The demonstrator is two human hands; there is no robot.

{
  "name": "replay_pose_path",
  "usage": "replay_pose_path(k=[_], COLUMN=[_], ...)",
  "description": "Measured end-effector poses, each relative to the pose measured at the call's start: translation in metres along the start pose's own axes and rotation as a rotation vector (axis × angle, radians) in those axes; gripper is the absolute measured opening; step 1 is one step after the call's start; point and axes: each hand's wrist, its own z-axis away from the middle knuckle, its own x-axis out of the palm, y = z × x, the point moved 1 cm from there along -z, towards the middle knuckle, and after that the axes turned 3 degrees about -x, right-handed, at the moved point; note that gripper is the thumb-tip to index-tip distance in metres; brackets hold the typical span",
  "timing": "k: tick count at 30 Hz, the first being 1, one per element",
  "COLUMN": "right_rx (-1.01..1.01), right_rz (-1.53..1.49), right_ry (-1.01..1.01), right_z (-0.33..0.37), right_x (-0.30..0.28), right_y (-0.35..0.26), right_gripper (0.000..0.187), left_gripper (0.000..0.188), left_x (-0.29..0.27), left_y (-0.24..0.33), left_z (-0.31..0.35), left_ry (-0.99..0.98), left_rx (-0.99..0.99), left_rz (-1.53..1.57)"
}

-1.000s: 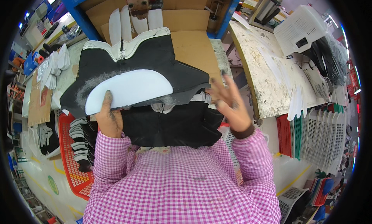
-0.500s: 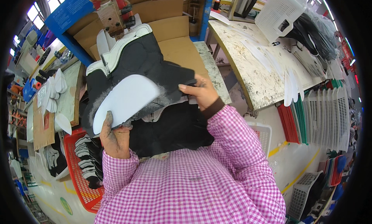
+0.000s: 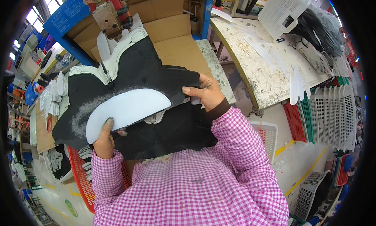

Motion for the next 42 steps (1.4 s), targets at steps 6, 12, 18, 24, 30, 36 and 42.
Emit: replay_pose_path(k=[6, 12, 18, 24, 30, 36, 42], right_rx=[-0.057, -0.059, -0.231, -0.245, -0.268, -0.19, -0.316], right_rz=[0.174, 0.292, 0.168, -0.251, 0.327, -0.36, 0.512], right_ry=[0.024, 0.077, -0.288, -0.316, -0.397, 0.023, 0.158], right_z=[0.021, 0.029, 0.042, 0.04, 0.064, 0.067, 0.064], right_x=[-0.017, -0.014, -0.008, -0.022, 0.012, 0.056, 0.047], right_y=[-0.001, 0.01, -0.025, 0.003, 0.037, 0.017, 0.021], right_gripper=[0.035, 0.036, 0.048, 0.073, 0.064, 0.011, 0.034], left_gripper=[0.046, 0.038, 0.038, 0.033, 0.03, 0.03, 0.032], left_x=[-0.005, 0.017, 0.015, 0.041, 0.072, 0.094, 0.096], left_y=[-0.038, -0.099, -0.085, -0.036, -0.038, -0.048, -0.05], left_z=[0.001, -0.011, 0.002, 0.027, 0.03, 0.026, 0.019], left_ry=[0.064, 0.096, 0.212, 0.097, 0.064, -0.046, -0.133], left_rx=[-0.072, 0.566, 0.324, 0.256, 0.089, 0.235, 0.235], left_rz=[-0.583, -1.282, -0.882, 0.294, 0.553, -0.063, -0.423])
